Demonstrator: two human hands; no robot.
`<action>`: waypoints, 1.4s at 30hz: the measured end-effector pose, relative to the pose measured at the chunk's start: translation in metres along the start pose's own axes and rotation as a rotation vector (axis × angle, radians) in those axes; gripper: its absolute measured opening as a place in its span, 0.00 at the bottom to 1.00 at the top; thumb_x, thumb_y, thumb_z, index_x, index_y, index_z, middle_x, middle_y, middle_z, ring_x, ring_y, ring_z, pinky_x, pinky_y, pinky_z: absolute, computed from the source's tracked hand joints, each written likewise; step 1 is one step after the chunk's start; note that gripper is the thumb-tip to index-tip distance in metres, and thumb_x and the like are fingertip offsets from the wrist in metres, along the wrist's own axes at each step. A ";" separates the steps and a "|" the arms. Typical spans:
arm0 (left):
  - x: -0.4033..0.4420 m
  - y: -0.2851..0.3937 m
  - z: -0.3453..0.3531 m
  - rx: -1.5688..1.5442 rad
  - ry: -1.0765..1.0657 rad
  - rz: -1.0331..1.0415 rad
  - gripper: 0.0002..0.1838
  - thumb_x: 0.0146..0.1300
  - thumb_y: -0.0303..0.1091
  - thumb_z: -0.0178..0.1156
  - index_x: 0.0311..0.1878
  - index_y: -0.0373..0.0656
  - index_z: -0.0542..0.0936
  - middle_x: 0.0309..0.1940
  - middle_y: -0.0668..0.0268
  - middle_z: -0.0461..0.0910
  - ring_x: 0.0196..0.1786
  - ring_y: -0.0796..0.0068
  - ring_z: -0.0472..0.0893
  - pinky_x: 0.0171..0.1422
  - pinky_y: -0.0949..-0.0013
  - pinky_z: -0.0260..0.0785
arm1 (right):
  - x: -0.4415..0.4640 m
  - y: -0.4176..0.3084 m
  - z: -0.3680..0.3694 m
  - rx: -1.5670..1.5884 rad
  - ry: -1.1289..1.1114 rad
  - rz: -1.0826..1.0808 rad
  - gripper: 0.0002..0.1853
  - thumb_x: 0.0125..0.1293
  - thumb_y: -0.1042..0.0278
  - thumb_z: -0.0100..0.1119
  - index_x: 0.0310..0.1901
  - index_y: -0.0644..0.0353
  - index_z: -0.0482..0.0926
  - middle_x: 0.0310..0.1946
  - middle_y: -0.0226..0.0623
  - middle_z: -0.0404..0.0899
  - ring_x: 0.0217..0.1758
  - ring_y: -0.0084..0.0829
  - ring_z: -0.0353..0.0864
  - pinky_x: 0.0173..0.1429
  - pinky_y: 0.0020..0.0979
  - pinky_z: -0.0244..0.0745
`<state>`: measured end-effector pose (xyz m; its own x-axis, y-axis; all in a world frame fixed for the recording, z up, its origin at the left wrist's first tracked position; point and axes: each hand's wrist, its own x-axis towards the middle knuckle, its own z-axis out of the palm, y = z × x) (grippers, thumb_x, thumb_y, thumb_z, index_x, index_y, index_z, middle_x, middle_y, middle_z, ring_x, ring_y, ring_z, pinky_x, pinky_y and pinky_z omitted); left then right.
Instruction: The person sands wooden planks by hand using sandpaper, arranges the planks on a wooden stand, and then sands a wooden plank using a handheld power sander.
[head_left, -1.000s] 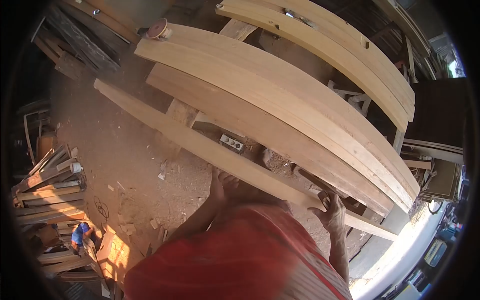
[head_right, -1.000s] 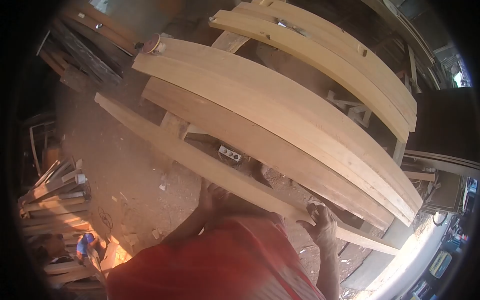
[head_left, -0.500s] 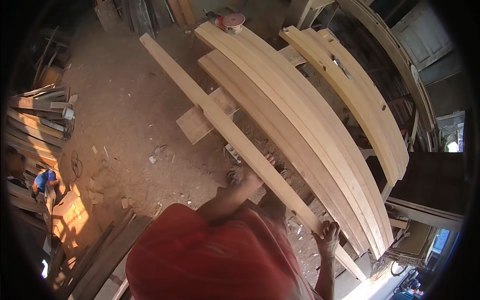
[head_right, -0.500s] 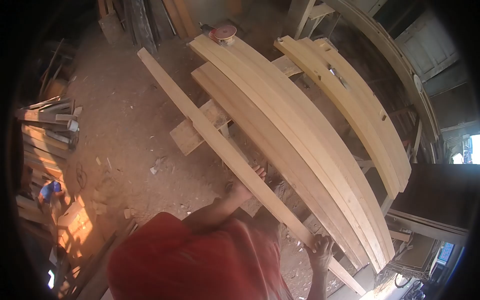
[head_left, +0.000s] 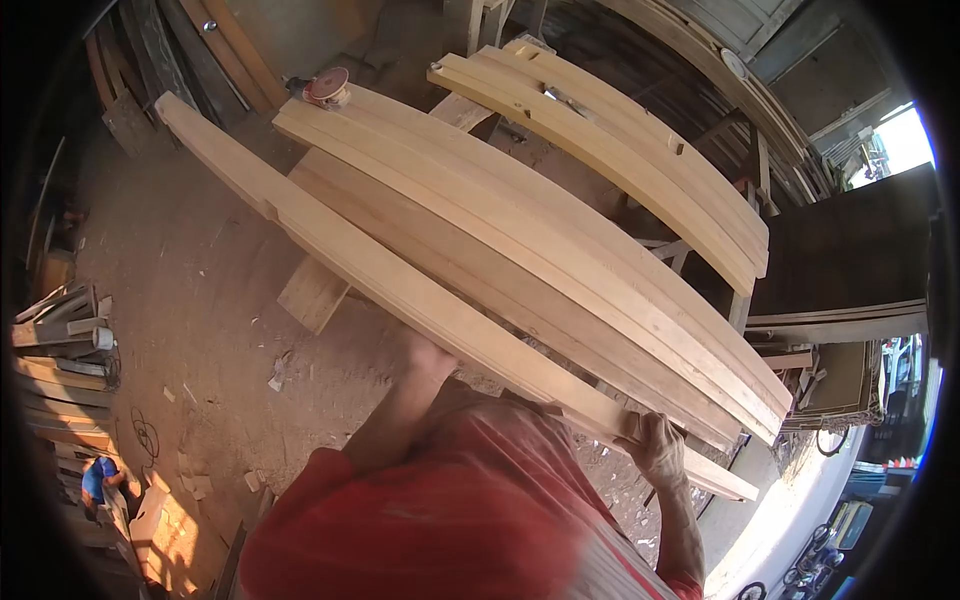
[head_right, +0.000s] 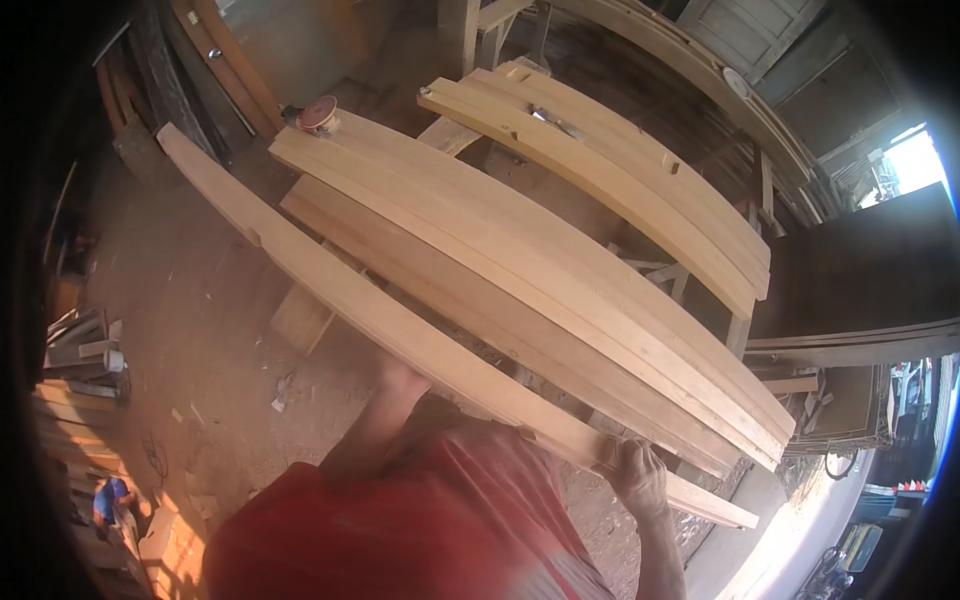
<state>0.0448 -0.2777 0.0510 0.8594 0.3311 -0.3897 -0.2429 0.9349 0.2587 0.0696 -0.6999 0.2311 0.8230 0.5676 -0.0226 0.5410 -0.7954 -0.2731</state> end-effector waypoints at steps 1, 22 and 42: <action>-0.010 0.009 0.044 0.004 -0.001 -0.007 0.39 0.79 0.73 0.38 0.74 0.50 0.68 0.66 0.60 0.76 0.67 0.62 0.79 0.69 0.51 0.78 | 0.002 0.003 -0.005 0.039 -0.016 0.073 0.32 0.48 0.57 0.87 0.48 0.60 0.75 0.37 0.46 0.79 0.39 0.54 0.84 0.42 0.50 0.81; 0.162 -0.142 0.211 0.204 0.206 -0.107 0.46 0.79 0.74 0.27 0.87 0.50 0.46 0.85 0.60 0.50 0.85 0.61 0.56 0.89 0.53 0.55 | 0.143 0.185 -0.099 0.252 -0.227 0.474 0.29 0.57 0.67 0.81 0.57 0.55 0.75 0.47 0.54 0.86 0.50 0.58 0.87 0.49 0.48 0.82; 0.205 -0.186 0.236 0.555 0.259 -0.188 0.40 0.80 0.52 0.58 0.81 0.34 0.57 0.74 0.52 0.67 0.79 0.59 0.67 0.84 0.54 0.61 | 0.335 0.366 -0.088 0.362 -0.448 0.119 0.41 0.69 0.20 0.54 0.47 0.60 0.82 0.32 0.48 0.73 0.37 0.42 0.73 0.47 0.44 0.70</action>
<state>0.3726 -0.4142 0.1314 0.7110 0.2532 -0.6560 0.2301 0.7978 0.5573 0.5581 -0.8193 0.2081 0.6781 0.5763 -0.4561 0.2915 -0.7806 -0.5529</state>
